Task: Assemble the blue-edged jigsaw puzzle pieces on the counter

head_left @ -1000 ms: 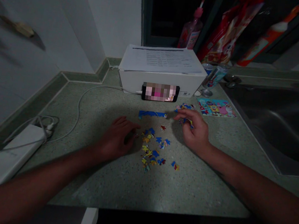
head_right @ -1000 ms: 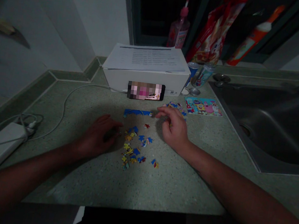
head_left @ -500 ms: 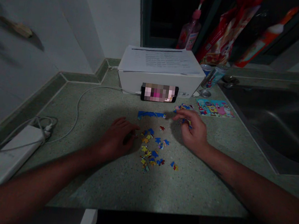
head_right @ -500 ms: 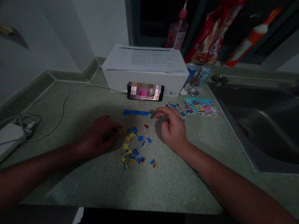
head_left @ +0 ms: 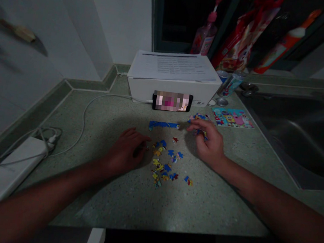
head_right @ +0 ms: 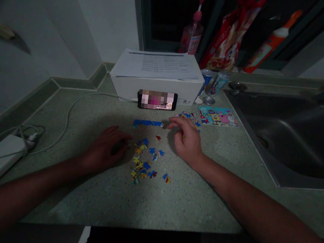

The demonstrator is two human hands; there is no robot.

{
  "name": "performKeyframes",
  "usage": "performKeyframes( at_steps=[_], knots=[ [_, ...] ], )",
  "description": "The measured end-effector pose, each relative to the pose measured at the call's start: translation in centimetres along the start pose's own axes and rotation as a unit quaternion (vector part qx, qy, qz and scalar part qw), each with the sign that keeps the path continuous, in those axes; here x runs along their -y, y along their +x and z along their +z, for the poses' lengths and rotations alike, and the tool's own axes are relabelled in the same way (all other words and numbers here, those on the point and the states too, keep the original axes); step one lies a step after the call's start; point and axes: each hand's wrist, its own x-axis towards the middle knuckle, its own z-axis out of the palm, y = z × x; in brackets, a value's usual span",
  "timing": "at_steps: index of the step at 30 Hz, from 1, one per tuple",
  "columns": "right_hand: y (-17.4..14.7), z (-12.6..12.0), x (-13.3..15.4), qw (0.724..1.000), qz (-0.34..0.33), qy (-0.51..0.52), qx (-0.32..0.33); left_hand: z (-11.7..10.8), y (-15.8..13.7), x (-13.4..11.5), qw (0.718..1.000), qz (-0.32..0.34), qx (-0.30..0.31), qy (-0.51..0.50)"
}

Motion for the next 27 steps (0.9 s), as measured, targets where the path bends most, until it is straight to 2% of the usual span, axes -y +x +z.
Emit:
performKeyframes(
  at_steps=[7, 13, 22, 27],
  knots=[
    [-0.17, -0.01, -0.19, 1.000, 0.021, -0.001, 0.008, 0.05, 0.00, 0.08, 1.000, -0.015, 0.005, 0.000],
    [-0.16, -0.01, -0.22, 1.000, -0.001, 0.002, 0.006, 0.06, -0.05, 0.01, 1.000, -0.010, 0.000, 0.007],
    [0.12, 0.20, -0.62, 1.000, 0.017, -0.004, 0.010, 0.19, 0.02, 0.13, 1.000, -0.018, -0.001, 0.010],
    [0.23, 0.33, -0.58, 1.000, -0.008, -0.005, 0.018, 0.12, 0.16, 0.11, 1.000, -0.020, 0.000, 0.004]
  ],
)
